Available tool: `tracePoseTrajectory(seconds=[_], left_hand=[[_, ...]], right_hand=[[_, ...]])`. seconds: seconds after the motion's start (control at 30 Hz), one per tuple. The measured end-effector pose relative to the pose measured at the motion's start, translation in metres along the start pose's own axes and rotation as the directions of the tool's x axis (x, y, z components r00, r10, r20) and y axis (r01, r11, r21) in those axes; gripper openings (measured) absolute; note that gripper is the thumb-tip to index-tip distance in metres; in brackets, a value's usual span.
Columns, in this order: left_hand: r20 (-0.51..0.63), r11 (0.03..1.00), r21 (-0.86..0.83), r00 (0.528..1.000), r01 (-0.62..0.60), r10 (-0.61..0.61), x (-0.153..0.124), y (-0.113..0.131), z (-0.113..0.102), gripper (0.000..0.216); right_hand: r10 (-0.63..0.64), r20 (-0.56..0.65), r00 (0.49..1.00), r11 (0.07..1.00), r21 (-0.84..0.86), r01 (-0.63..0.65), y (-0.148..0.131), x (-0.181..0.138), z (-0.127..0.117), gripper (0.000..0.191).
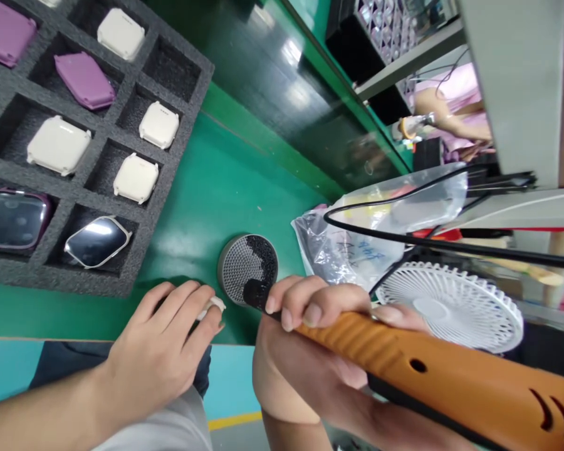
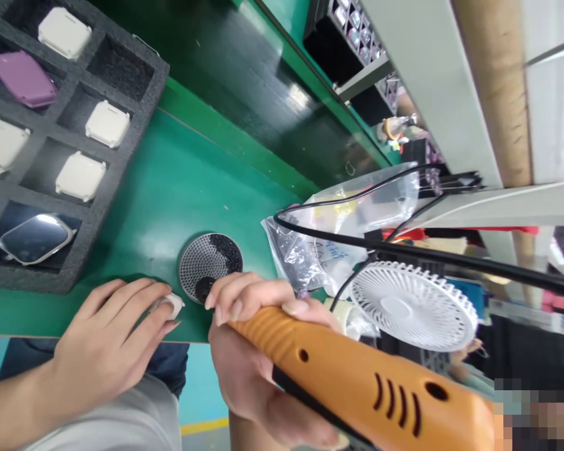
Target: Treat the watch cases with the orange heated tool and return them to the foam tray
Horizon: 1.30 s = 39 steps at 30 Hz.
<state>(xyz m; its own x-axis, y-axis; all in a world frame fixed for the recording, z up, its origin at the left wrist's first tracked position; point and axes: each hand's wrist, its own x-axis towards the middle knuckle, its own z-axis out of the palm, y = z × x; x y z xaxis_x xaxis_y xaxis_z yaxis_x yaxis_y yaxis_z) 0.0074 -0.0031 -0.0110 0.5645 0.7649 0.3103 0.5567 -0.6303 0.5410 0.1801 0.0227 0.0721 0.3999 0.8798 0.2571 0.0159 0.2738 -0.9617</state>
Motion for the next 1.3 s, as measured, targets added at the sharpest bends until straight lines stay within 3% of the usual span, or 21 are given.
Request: tracePoseTrajectory(seconds=[0.37, 0.53, 0.63, 0.77, 0.9, 1.1, 1.17, 1.3], left_hand=[[-0.036, 0.998, -0.061, 0.999, -0.011, 0.009, 0.003, -0.003, -0.006, 0.036], [-0.056, 1.000, -0.023, 0.998, 0.003, -0.004, 0.003, -0.002, -0.003, 0.028], [-0.057, 1.000, -0.025, 0.998, 0.007, -0.009, 0.003, -0.001, -0.003, 0.024], [-0.048, 1.000, -0.020, 0.999, 0.013, -0.014, 0.004, 0.000, -0.002, 0.025], [-0.035, 1.000, -0.006, 0.999, 0.021, -0.021, 0.003, 0.001, -0.001, 0.025], [-0.028, 1.000, -0.020, 0.999, 0.016, -0.017, 0.002, 0.000, -0.002, 0.026], [-0.024, 0.999, -0.026, 0.999, 0.021, -0.022, 0.002, 0.001, -0.002, 0.027], [-0.018, 0.999, -0.030, 0.999, 0.036, -0.036, 0.002, 0.001, -0.001, 0.027]], right_hand=[[0.058, -0.002, 0.998, 0.997, -0.059, -0.058, -0.006, 0.001, -0.003, 0.041], [-0.102, -0.024, 0.995, 0.994, -0.043, 0.101, -0.004, -0.005, -0.007, 0.028], [-0.085, 0.003, 0.996, 0.995, -0.044, 0.085, 0.002, -0.013, -0.008, 0.024], [-0.162, 0.062, 0.985, 0.986, -0.031, 0.164, 0.007, -0.018, -0.020, 0.020], [-0.039, 0.244, 0.969, 0.989, -0.133, 0.073, 0.002, -0.020, -0.037, 0.032], [0.022, 0.113, 0.993, 0.994, -0.112, -0.009, -0.006, -0.020, -0.022, 0.022], [0.056, 0.127, 0.990, 0.993, -0.110, -0.042, -0.008, -0.016, -0.017, 0.022], [0.226, 0.176, 0.958, 0.964, -0.182, -0.194, -0.015, -0.006, -0.014, 0.040]])
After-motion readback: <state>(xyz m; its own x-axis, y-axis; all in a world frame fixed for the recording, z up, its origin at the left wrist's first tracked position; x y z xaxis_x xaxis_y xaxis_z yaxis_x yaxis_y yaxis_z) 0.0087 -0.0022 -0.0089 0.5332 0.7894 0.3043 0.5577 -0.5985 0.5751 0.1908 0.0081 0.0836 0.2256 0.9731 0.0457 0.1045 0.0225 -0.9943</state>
